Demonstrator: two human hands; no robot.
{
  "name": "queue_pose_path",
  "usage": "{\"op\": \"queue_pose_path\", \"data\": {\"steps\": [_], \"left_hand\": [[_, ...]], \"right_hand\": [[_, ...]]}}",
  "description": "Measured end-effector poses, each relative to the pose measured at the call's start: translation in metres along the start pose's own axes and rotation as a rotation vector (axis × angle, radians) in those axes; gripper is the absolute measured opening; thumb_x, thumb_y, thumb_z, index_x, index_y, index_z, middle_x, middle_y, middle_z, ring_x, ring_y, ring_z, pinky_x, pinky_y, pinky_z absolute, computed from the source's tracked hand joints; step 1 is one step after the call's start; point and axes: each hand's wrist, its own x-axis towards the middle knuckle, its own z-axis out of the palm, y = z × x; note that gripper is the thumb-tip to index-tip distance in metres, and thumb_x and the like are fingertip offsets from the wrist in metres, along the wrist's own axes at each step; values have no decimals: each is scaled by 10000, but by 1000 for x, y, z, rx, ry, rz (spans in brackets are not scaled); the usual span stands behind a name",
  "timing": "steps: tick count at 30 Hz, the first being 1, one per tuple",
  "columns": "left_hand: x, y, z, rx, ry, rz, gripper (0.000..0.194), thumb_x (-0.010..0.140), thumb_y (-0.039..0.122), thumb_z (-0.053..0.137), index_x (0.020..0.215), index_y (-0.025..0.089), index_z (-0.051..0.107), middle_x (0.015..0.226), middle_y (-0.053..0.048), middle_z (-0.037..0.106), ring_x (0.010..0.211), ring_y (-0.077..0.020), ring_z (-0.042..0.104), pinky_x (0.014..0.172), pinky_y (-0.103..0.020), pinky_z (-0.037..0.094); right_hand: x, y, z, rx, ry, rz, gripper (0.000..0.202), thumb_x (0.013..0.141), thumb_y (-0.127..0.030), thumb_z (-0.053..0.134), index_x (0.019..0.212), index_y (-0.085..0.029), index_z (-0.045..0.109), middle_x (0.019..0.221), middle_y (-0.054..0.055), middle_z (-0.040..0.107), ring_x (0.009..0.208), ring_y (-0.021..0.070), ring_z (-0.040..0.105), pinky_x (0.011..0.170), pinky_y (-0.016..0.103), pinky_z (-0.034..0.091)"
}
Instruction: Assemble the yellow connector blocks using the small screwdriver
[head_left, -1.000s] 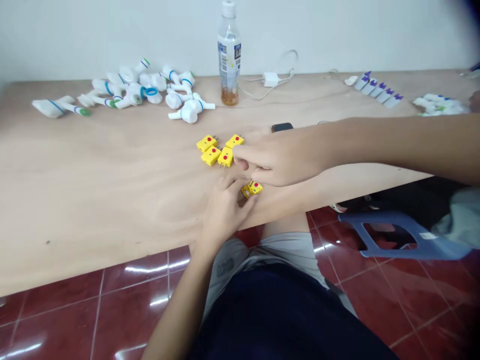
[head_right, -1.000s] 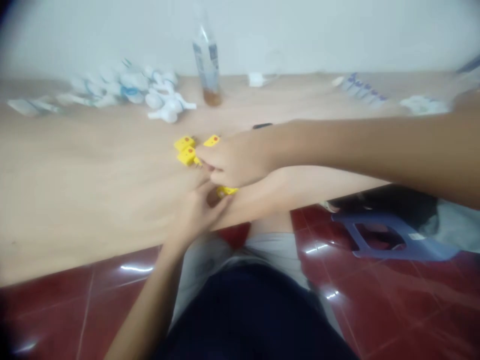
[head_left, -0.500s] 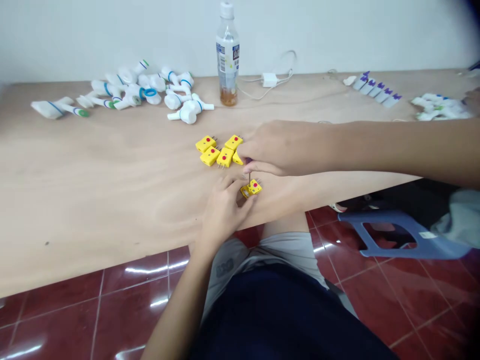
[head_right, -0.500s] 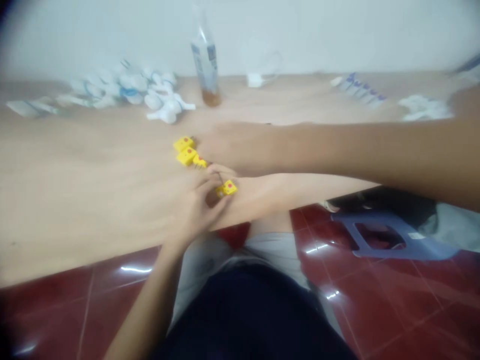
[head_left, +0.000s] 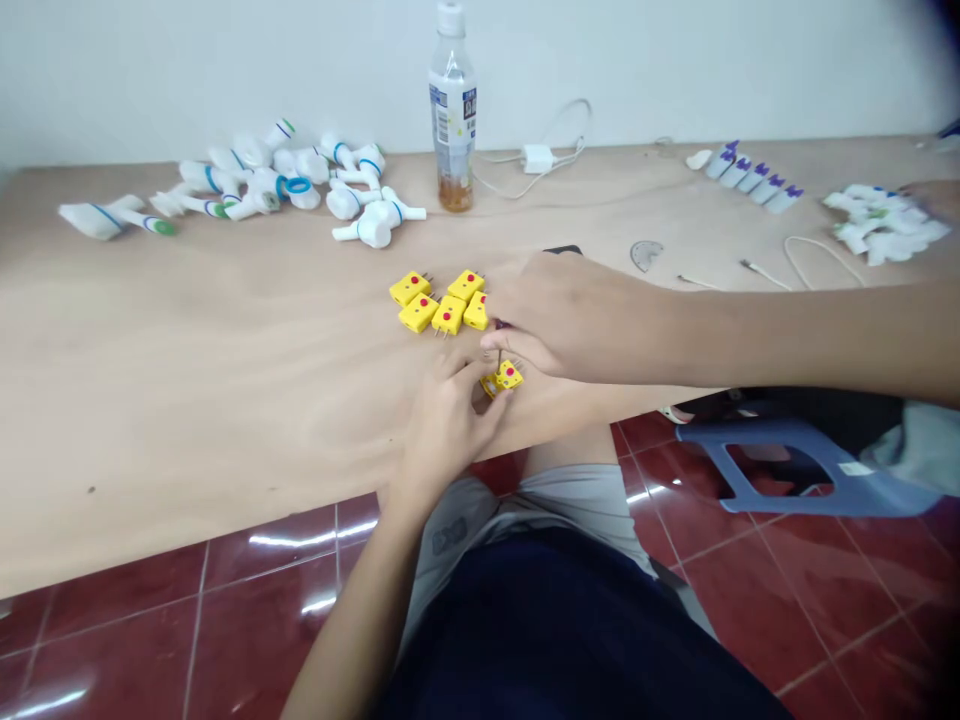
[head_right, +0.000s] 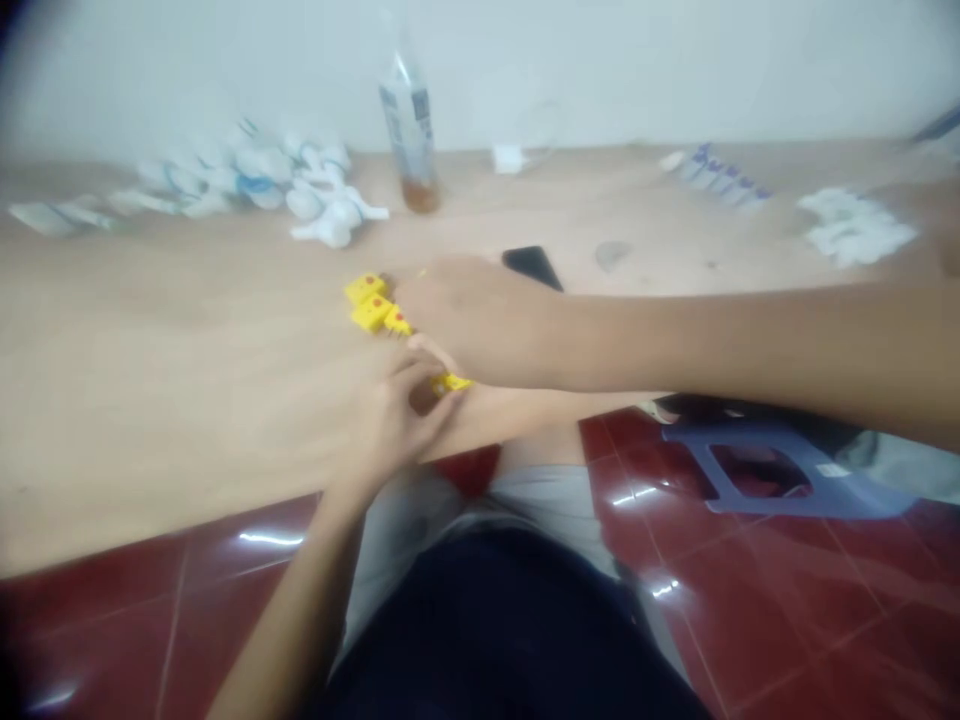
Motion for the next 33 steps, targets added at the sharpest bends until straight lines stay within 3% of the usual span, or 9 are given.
{"op": "queue_pose_path", "data": {"steps": [6, 11, 14, 16, 21, 24, 26, 29, 33], "left_hand": [[-2, 0, -2, 2, -25, 2, 229, 1062, 295, 794, 1279, 223, 784, 1356, -121, 808, 1245, -334, 769, 1104, -522, 651], [-3, 0, -12, -31, -15, -50, 285, 1075, 261, 781, 1358, 226, 779, 1380, -115, 817, 1298, -314, 777, 1147, -516, 647], [-4, -2, -21, -41, -29, -70, 356, 1049, 233, 799, 1403, 241, 761, 1441, -104, 810, 1344, -308, 771, 1175, -521, 639], [-5, -1, -30, -28, -57, -114, 383, 1032, 240, 816, 1410, 269, 765, 1458, -90, 808, 1325, -307, 780, 1144, -514, 654], [5, 1, -65, 13, -82, -209, 302, 1081, 358, 780, 1376, 296, 793, 1240, -56, 850, 971, -243, 792, 856, -412, 674], [38, -3, -85, 100, -20, -81, 128, 1088, 350, 778, 1176, 274, 832, 1065, -26, 826, 878, -212, 725, 812, -373, 623], [69, -9, -91, 170, -64, 115, 85, 1079, 301, 793, 1139, 263, 838, 1134, -43, 812, 1027, -239, 724, 953, -415, 615], [107, -21, -88, 294, -194, 365, 95, 1062, 320, 811, 1048, 242, 866, 1305, -117, 719, 1208, -317, 623, 1088, -528, 569], [120, -33, -76, 241, -291, 446, 152, 1094, 308, 760, 1039, 230, 878, 1453, -138, 633, 1322, -335, 572, 1199, -595, 516]], "right_hand": [[2, 26, -3, 225, 43, 0, 289, 973, -158, 831, 737, -196, 668, 727, 6, 695, 643, 148, 556, 641, 347, 376], [-27, 48, -2, 571, 340, 76, 73, 962, -300, 904, 935, -241, 869, 848, 4, 815, 734, 174, 677, 699, 352, 501], [-46, 54, 22, 786, 539, 180, 176, 922, -404, 961, 1010, -266, 896, 901, 16, 838, 754, 196, 707, 650, 356, 512], [-52, 55, 43, 853, 632, 228, 181, 994, -436, 901, 1005, -258, 871, 881, 22, 801, 769, 198, 690, 683, 365, 531], [-49, 56, 79, 904, 887, 122, 236, 1157, -413, 683, 1002, -253, 762, 989, 49, 743, 917, 216, 715, 815, 386, 585], [-39, 57, 86, 944, 987, 123, 231, 1174, -430, 658, 1043, -265, 753, 978, 48, 757, 941, 234, 748, 856, 407, 609], [-30, 59, 90, 944, 1046, 117, 229, 1162, -442, 682, 1042, -262, 759, 964, 45, 737, 916, 230, 732, 851, 411, 602], [-17, 62, 98, 959, 1111, 85, 232, 1165, -427, 677, 1032, -251, 752, 975, 43, 713, 898, 216, 717, 855, 409, 599], [-9, 64, 113, 978, 1177, 88, 217, 1184, -394, 626, 1062, -247, 728, 990, 53, 735, 930, 227, 748, 849, 412, 609]]}}
